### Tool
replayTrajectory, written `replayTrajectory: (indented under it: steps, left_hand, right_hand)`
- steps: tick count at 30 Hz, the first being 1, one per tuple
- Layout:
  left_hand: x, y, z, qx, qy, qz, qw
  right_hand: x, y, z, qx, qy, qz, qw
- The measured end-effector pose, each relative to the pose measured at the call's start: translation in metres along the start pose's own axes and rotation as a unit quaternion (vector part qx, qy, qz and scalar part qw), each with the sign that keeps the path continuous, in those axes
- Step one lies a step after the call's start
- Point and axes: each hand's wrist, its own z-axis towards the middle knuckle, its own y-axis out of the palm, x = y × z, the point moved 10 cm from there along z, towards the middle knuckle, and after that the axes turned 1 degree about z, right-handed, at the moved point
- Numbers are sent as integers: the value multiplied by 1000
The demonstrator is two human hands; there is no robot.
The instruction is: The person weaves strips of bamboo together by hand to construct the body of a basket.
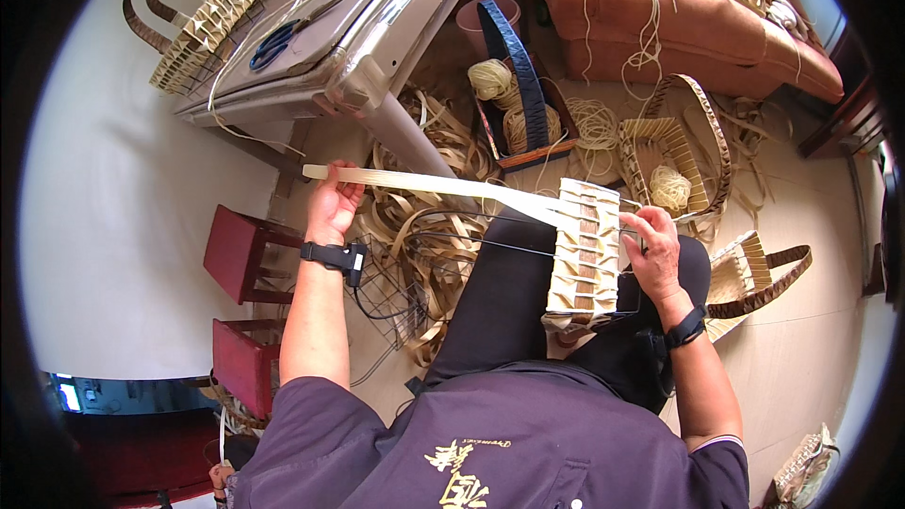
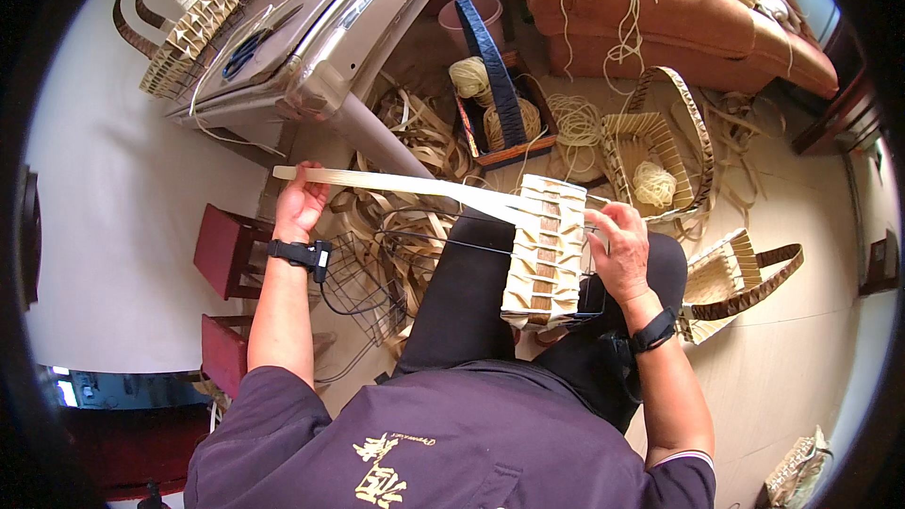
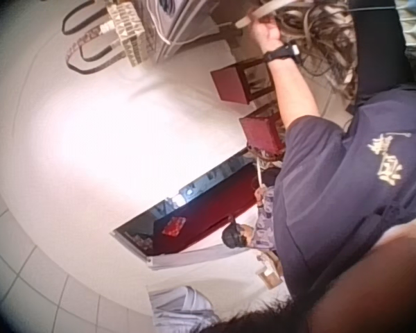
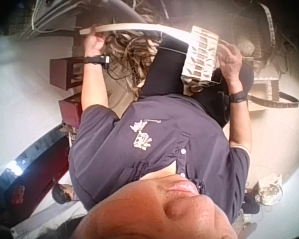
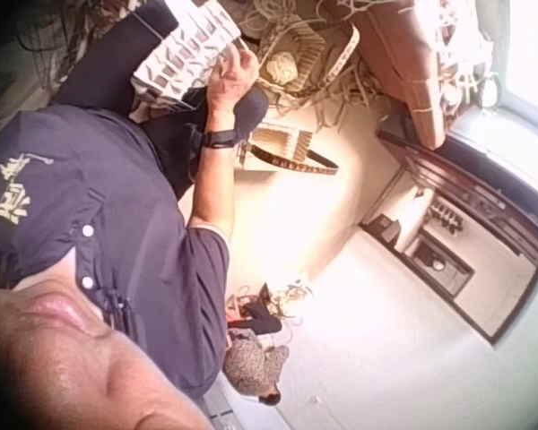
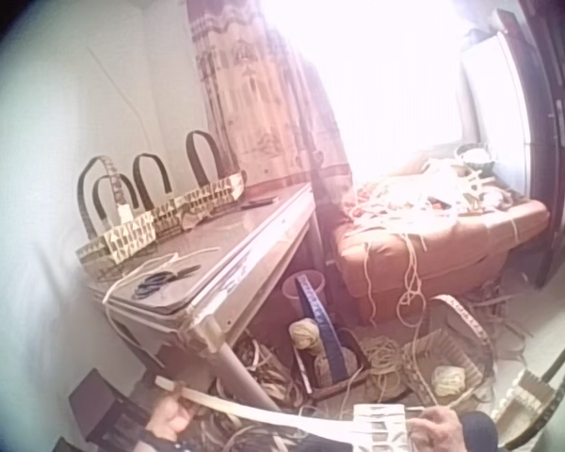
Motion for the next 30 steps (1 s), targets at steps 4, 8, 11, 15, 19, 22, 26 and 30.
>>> replayTrajectory:
  steps: [4, 8, 11, 15, 19, 22, 26, 30]
  left_hand:
    - [4, 2, 0, -7, -8, 11, 1000]
    - [11, 10, -1, -32, -13, 17, 999]
    - [12, 18, -3, -26, -15, 22, 999]
    - [12, 16, 0, -41, -13, 22, 999]
    - [7, 17, 0, -34, -21, 1, 999]
    - [3, 22, -4, -46, -31, 11, 998]
    - [-31, 68, -25, -108, -88, 96, 986]
    - [-45, 88, -41, -116, -105, 117, 981]
  right_hand:
    - [-46, 12, 14, -70, -125, -61, 988]
    - [-45, 26, 18, -145, -113, -80, 980]
    - [-40, 21, 18, -155, -83, -48, 983]
    - [-37, 24, 17, -162, -88, -32, 982]
    - [-34, 22, 16, -151, -81, -28, 985]
    - [-42, 22, 17, -145, -110, -25, 983]
    - [-37, 33, 15, -176, -83, -102, 976]
    - [-28, 28, 20, -187, -29, -156, 969]
